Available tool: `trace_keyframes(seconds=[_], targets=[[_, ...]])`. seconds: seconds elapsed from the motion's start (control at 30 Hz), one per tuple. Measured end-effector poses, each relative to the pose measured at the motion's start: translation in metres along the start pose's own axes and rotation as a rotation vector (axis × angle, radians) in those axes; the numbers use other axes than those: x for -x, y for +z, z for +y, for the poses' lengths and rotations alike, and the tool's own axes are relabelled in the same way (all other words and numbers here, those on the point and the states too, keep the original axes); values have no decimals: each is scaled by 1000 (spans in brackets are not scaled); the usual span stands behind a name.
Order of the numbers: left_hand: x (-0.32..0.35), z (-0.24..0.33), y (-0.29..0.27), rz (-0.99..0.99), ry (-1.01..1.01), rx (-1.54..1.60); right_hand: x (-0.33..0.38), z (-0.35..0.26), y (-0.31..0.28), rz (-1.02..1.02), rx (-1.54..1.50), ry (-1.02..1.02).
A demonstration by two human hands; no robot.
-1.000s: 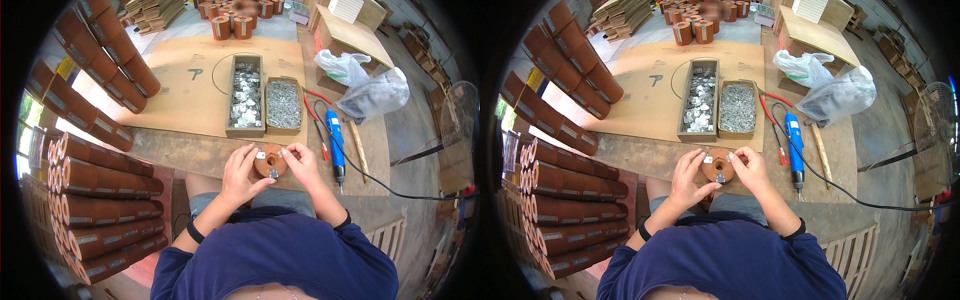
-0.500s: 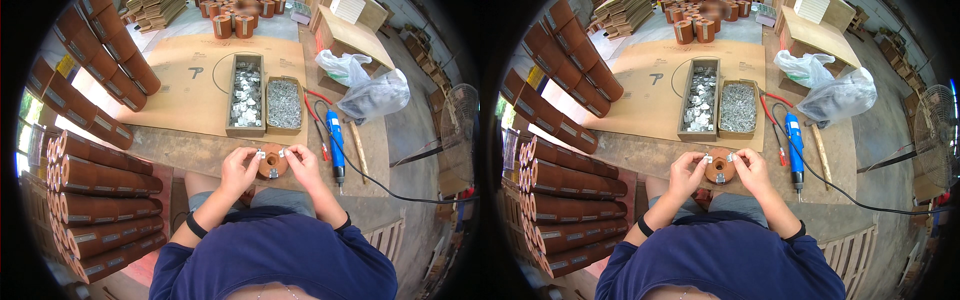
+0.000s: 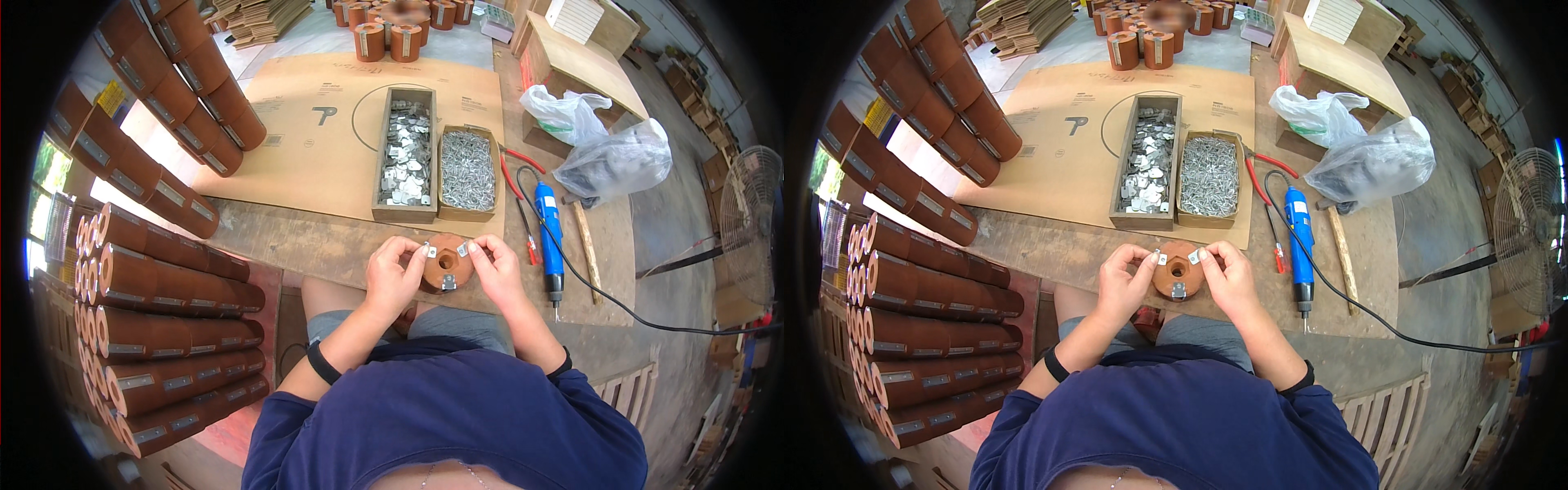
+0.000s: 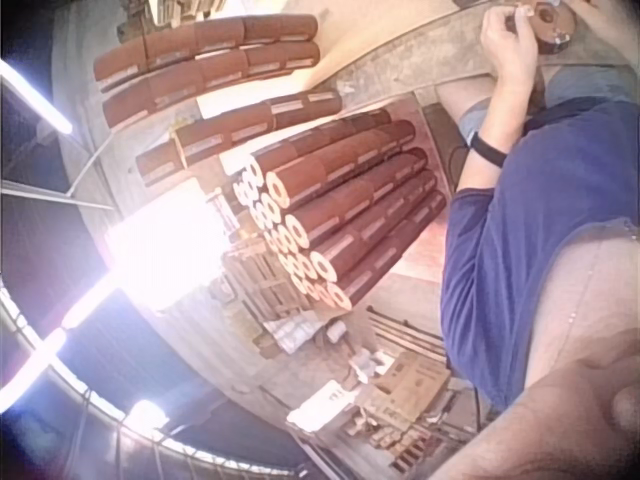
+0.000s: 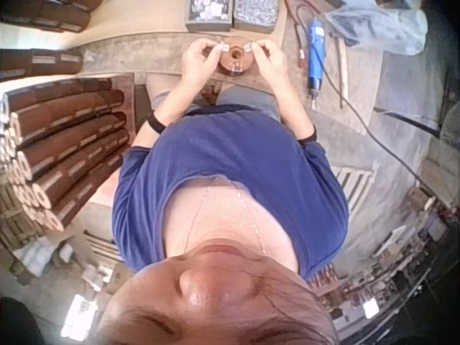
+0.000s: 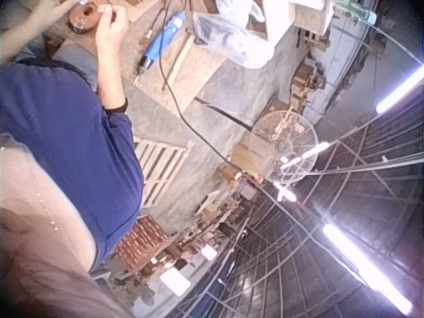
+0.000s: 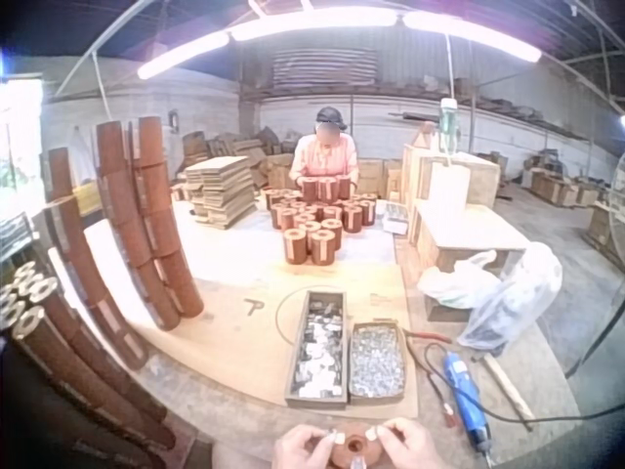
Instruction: Assembling metal brackets onto wooden cylindrical parts using an electric screwdriver.
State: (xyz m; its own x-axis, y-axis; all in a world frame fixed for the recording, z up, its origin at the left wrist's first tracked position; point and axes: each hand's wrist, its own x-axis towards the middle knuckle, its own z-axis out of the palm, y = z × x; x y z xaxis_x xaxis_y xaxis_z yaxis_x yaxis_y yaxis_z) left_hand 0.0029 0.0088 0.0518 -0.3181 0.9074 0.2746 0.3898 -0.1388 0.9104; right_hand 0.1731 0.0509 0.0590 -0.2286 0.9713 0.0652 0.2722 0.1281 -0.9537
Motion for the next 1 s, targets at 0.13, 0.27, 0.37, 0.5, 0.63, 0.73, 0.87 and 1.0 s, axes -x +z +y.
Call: trace_keyframes(seconds=[0.13, 0.27, 0.37, 0.5, 0.63, 0.73, 0.87, 1.0], targets=[[-1, 2, 2, 12, -25, -10, 0, 6, 1, 15, 12, -18], [-1, 0, 4, 24, -52, -7, 1, 3, 1, 24, 4, -26], [-3, -2, 6, 33, -51, 19, 1, 4, 2, 27, -30, -25], [-8, -7, 8, 3, -82, 11, 1, 0, 1, 41, 91, -163], [-12, -5, 7, -21, -101, 27, 1, 0, -2, 32, 105, -184], [-13, -9, 6, -33, -10, 38, 1, 0, -1, 30, 117, -181], [-14, -10, -4, -171, 258, -19, 0, 4, -1, 24, 80, -135], [-17, 4, -19, -304, 434, -282, 0, 4, -1, 31, 81, -134]])
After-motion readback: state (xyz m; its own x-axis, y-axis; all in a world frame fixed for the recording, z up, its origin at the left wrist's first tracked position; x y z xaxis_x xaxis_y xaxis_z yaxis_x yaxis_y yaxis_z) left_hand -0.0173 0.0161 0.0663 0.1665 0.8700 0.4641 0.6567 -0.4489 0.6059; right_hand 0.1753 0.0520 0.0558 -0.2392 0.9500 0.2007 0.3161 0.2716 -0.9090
